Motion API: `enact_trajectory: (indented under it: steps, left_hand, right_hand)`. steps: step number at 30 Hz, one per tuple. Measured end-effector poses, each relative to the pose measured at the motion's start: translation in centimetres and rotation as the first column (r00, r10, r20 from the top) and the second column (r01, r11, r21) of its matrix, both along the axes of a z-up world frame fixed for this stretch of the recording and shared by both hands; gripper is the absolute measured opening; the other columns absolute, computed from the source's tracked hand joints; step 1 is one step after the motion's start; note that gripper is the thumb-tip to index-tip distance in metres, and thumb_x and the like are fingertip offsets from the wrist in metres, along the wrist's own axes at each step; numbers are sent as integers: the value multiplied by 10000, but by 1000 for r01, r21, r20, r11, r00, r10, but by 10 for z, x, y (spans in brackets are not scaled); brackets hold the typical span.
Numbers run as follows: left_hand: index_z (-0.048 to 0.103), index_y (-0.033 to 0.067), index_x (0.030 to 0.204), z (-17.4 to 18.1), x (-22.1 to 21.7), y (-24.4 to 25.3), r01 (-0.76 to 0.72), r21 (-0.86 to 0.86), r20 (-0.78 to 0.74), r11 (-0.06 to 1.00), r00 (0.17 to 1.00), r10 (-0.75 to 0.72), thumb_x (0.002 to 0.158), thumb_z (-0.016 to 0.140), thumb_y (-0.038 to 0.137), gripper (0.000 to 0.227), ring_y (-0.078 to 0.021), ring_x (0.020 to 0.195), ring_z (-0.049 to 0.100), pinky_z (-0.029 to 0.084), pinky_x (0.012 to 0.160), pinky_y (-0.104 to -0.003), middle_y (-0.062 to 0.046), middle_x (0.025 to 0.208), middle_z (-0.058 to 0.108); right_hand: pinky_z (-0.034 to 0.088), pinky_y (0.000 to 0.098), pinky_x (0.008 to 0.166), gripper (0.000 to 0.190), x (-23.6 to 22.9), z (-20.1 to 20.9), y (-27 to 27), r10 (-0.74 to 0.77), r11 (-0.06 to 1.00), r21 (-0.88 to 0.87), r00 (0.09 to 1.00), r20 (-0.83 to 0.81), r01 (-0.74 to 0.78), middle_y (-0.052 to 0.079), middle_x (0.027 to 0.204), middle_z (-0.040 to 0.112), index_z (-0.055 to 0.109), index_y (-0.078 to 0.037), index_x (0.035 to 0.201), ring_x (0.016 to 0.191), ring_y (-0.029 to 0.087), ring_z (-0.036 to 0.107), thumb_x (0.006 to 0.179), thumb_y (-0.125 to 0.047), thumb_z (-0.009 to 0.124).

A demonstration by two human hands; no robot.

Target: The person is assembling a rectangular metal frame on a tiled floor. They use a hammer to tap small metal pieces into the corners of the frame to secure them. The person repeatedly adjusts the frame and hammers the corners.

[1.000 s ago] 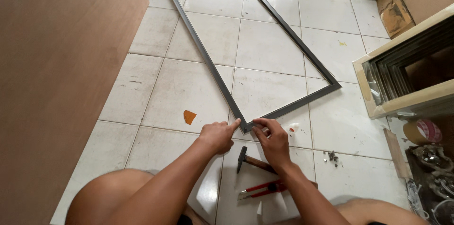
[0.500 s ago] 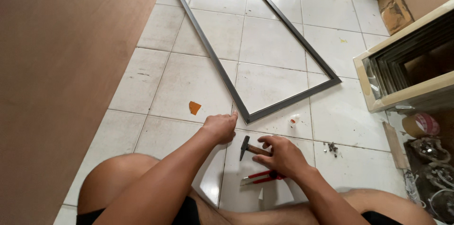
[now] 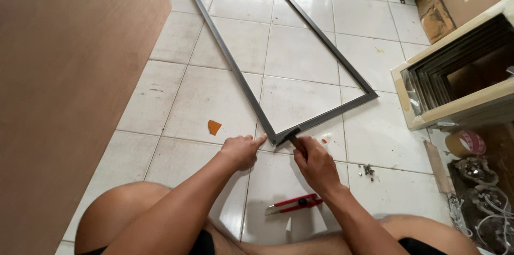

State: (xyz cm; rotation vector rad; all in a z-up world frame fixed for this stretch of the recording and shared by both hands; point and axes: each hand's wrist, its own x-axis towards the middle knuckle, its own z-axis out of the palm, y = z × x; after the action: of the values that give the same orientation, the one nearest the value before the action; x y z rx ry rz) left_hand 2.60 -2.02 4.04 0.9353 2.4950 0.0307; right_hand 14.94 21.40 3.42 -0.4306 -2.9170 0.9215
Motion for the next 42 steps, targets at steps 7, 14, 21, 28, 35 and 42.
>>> enact_trajectory:
  steps: [7,14,21,28,35,42]
  left_hand:
    - [265,301,1817,-18,-3,8,26,-25,-18,999,999,-26,1068,675,287,854,-443,1305,720,603,983,-668,-196,1469,694]
    - [-6,489,1837,15,4,20,-59,-186,72,981,995,74,1087,506,160,966,-337,1301,599,570,923,-500,-107,1526,557]
    - [37,439,1846,12,-2,29,-89,-114,21,989,996,92,1052,527,70,1003,-335,1252,585,570,892,-488,-119,1469,544]
    - [120,509,1824,7,-7,30,-127,-111,30,986,991,131,1072,561,95,965,-347,1222,650,583,910,-507,-123,1438,578]
    - [8,536,1828,8,-8,31,-121,-193,79,974,987,138,1048,561,72,1063,-319,1112,694,575,860,-460,-109,1367,588]
    - [13,546,1827,14,-11,32,-123,-203,109,971,983,147,1010,569,56,1103,-323,1110,711,573,850,-443,-89,1331,627]
  right_hand:
    - [680,523,939,441,1,8,-15,-15,998,63,991,-130,23,100,1163,793,610,-276,1546,1089,346,806,1105,-275,602]
    - [612,426,833,478,-3,5,-6,61,990,-109,971,-230,-88,69,1176,767,619,-241,1539,1000,266,760,1066,-202,679]
    - [580,524,651,602,-5,0,-11,93,995,56,989,-112,-87,62,1201,768,439,-323,1738,837,360,751,1144,-264,510]
    - [521,569,519,606,-6,-19,-3,126,941,313,992,19,-125,-29,1087,725,351,-505,1754,681,370,712,1170,-417,482]
    - [511,581,635,696,-9,-8,-13,107,974,198,994,5,-106,27,988,631,259,-527,1787,726,398,650,1163,-294,459]
    - [497,520,589,649,-11,10,-17,117,980,167,993,-29,-111,70,903,687,294,-479,1794,677,343,648,1184,-341,471]
